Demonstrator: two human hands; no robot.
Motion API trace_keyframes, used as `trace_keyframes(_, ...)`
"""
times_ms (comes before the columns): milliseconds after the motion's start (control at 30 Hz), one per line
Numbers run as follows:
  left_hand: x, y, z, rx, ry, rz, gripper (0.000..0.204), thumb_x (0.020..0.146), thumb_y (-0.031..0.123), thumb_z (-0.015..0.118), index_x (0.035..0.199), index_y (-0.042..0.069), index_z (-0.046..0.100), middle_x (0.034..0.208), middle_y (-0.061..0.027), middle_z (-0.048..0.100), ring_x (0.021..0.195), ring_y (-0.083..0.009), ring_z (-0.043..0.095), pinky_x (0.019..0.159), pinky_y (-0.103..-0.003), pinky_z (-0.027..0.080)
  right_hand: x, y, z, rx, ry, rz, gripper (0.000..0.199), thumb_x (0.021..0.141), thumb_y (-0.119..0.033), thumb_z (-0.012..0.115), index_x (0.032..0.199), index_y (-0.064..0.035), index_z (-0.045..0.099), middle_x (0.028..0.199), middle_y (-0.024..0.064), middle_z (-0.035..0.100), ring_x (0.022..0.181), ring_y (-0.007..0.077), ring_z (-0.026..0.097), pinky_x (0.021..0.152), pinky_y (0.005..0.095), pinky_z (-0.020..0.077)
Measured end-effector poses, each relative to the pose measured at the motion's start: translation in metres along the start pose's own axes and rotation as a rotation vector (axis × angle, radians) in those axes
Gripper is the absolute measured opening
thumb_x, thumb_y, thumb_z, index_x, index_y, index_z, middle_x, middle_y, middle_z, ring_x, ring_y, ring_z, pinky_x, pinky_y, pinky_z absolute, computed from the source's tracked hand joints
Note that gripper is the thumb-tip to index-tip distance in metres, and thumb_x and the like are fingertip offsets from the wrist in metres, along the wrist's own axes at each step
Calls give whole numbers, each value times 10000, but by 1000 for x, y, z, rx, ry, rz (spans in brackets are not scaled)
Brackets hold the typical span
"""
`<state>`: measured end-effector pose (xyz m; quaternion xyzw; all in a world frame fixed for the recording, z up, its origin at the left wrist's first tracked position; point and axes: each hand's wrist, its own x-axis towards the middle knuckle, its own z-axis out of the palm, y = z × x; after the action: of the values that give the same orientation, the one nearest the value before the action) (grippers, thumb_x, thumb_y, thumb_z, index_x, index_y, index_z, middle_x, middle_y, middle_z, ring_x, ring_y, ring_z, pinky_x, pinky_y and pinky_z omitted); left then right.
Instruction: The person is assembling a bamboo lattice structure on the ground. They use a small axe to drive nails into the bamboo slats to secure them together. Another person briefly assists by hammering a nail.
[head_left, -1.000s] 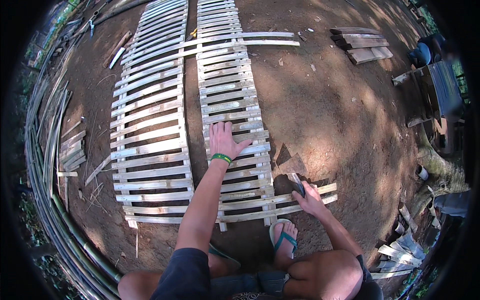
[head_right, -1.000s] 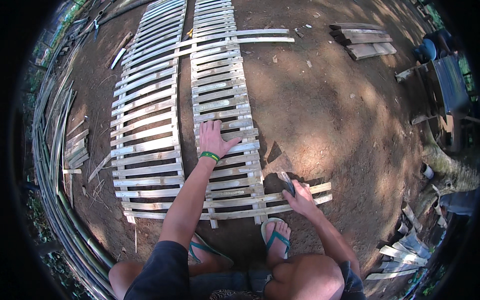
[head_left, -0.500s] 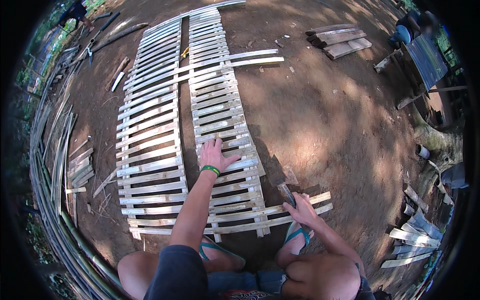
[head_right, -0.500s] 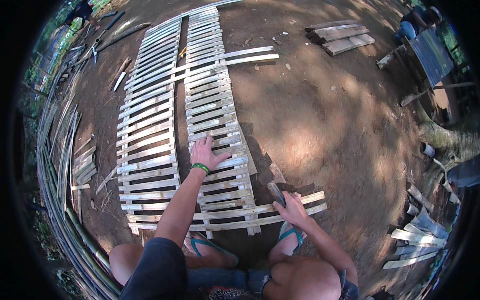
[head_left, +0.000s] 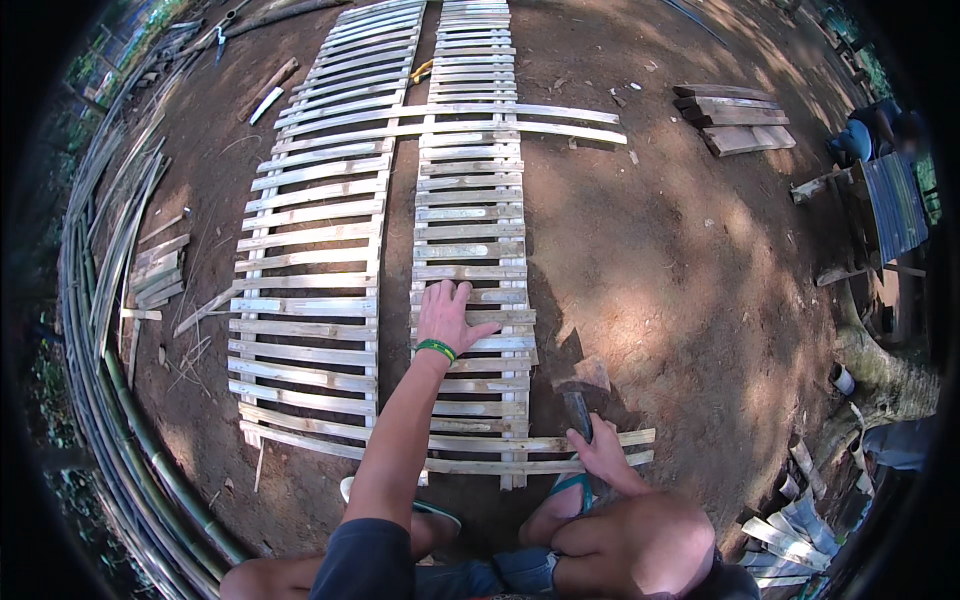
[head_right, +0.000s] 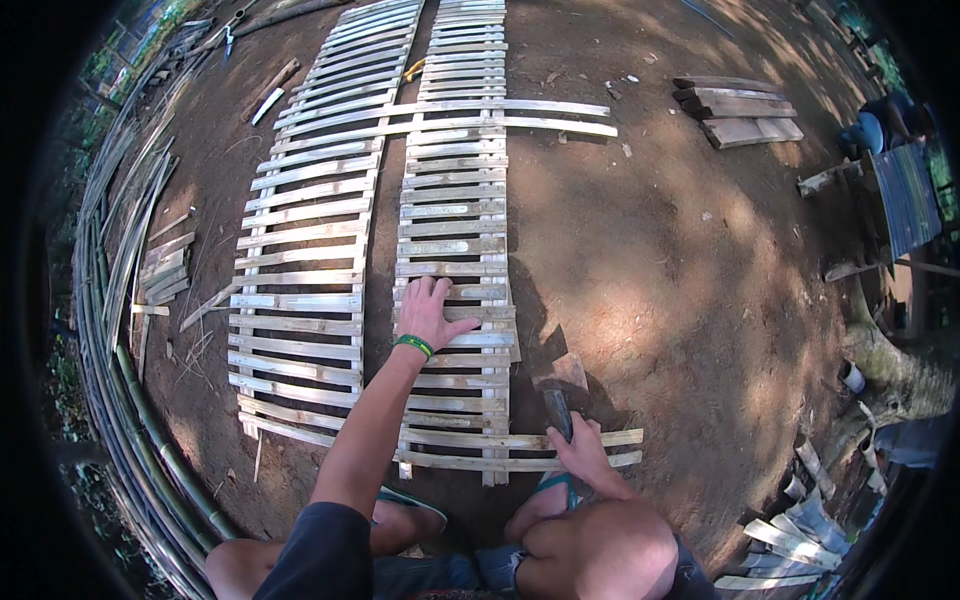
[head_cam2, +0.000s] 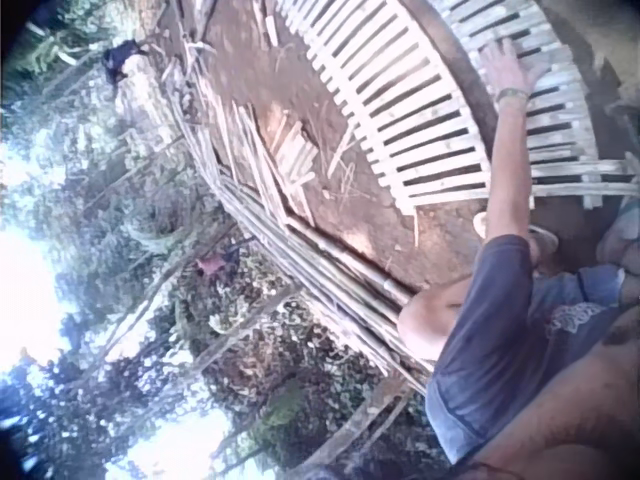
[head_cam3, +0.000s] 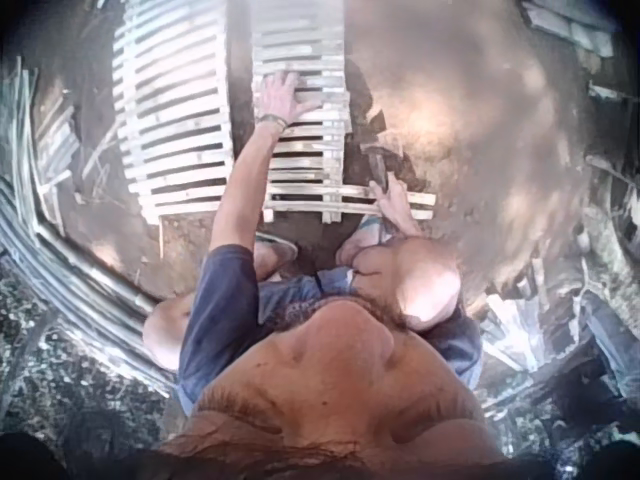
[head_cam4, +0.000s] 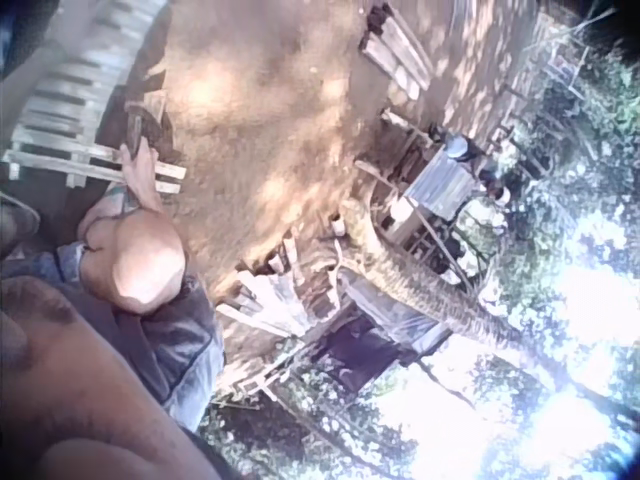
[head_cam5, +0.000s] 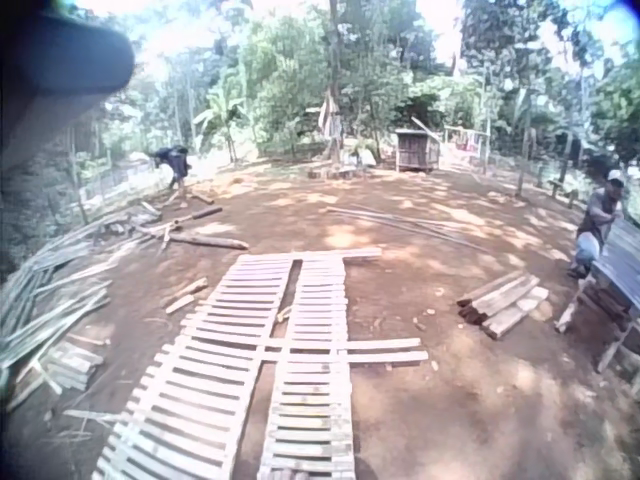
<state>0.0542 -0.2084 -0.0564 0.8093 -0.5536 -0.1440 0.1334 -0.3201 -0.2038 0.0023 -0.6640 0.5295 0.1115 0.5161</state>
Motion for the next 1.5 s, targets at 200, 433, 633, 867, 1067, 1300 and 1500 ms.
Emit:
trace_keyframes(200,3,-10,-9,28,-19,55,779,697,663,852,1188,94,647,1081,-142,555,1098,-350,528,1002,-472,430,3,4,10,111,1,32,392,963,-342,713,1173,-20,634,989,250,654,1044,447,577,964,533,462)
trace_keyframes(433,6,1,-19,11,-112,55,812,725,701,819,1247,99,663,1125,-166,583,1112,-356,548,1027,-481,413,-13,0,4,64,135,126,510,946,-358,720,1244,46,629,1026,284,680,1039,443,647,943,502,510)
trace_keyframes(633,3,6,-11,-6,-174,39,881,735,744,784,1322,98,656,1225,-197,599,1203,-356,531,1073,-474,395,-22,-16,9,53,253,37,452,935,-312,731,1161,72,658,886,292,714,851,418,723,782,484,547)
trace_keyframes(867,-12,-7,-8,-21,-88,60,795,731,708,806,1203,85,659,1164,-184,569,1154,-359,514,1050,-476,390,-22,4,36,79,300,63,532,942,-363,742,1217,79,632,1026,291,724,1010,413,719,884,472,546)
trace_keyframes(1067,-25,-12,9,-40,71,67,751,733,636,845,1191,72,657,1209,-198,514,1162,-381,473,1057,-500,384,-11,25,49,37,252,39,524,940,-382,744,1249,28,638,1111,298,689,1118,478,610,1014,507,479)
trace_keyframes(1300,-20,-7,18,56,119,122,785,691,693,841,1155,90,645,1261,-186,502,1239,-398,448,1125,-571,308,-10,27,41,94,236,84,465,935,-356,747,1217,0,648,1088,283,677,1119,463,586,1028,505,465)
trace_keyframes(1500,-10,5,7,127,34,117,819,702,715,817,1188,82,636,1149,-138,534,1183,-346,510,1106,-544,348,-16,24,32,50,250,-20,420,935,-326,747,1184,-4,642,1085,281,671,1140,480,561,1040,524,450)
